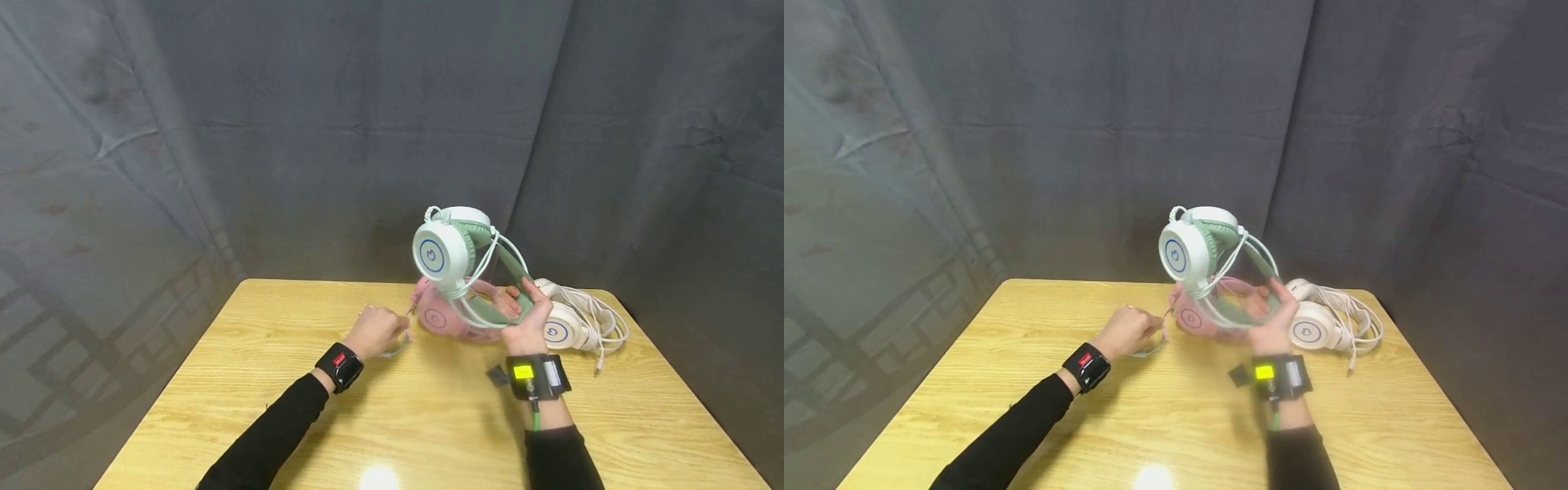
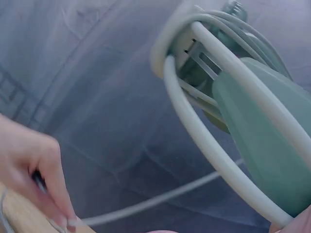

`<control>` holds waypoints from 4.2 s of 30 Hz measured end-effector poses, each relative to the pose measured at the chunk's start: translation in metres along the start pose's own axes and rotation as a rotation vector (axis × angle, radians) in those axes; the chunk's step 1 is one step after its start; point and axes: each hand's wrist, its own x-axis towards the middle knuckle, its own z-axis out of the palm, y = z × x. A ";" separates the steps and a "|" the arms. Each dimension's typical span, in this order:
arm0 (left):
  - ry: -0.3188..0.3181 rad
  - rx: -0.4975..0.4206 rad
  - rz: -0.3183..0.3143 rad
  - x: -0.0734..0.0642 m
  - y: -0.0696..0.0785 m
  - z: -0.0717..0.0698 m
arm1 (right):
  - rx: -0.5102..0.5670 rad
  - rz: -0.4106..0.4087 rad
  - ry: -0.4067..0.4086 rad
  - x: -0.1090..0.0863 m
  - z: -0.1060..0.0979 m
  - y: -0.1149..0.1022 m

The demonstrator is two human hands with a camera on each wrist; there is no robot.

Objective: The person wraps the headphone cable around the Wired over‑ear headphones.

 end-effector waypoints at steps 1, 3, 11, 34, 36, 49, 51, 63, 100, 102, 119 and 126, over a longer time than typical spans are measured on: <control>-0.014 0.013 0.021 0.001 0.004 0.000 | 0.022 0.003 0.016 0.000 0.000 0.001; -0.035 0.044 0.065 0.001 0.012 -0.001 | 0.056 -0.008 0.058 -0.001 0.001 0.002; -0.019 0.125 0.203 -0.002 0.030 -0.011 | -0.103 -0.274 0.301 0.002 0.003 0.002; 0.049 0.180 0.204 -0.004 0.036 -0.047 | -0.564 -0.644 0.445 0.001 0.005 0.007; 0.048 0.181 0.190 -0.003 0.035 -0.051 | -0.600 -0.679 0.444 0.002 0.006 0.008; 0.068 0.213 0.268 0.007 0.037 -0.062 | -0.819 -0.950 0.441 0.007 0.005 0.022; 0.051 0.201 0.269 0.010 0.040 -0.064 | -0.907 -0.998 0.455 0.008 0.003 0.025; 0.051 0.176 0.271 0.026 0.045 -0.082 | -1.272 -1.182 0.451 0.011 -0.002 0.036; 0.312 0.290 0.363 0.054 0.008 -0.137 | -1.894 -1.318 0.105 -0.001 0.003 0.037; 0.289 0.280 0.342 0.052 0.004 -0.137 | -1.884 -1.266 0.060 -0.002 0.004 0.035; 0.307 0.169 0.292 0.052 -0.019 -0.144 | -1.909 -0.973 -0.119 -0.024 0.030 0.039; 0.352 0.132 0.228 0.051 -0.031 -0.146 | -1.817 -0.802 -0.210 -0.021 0.023 0.030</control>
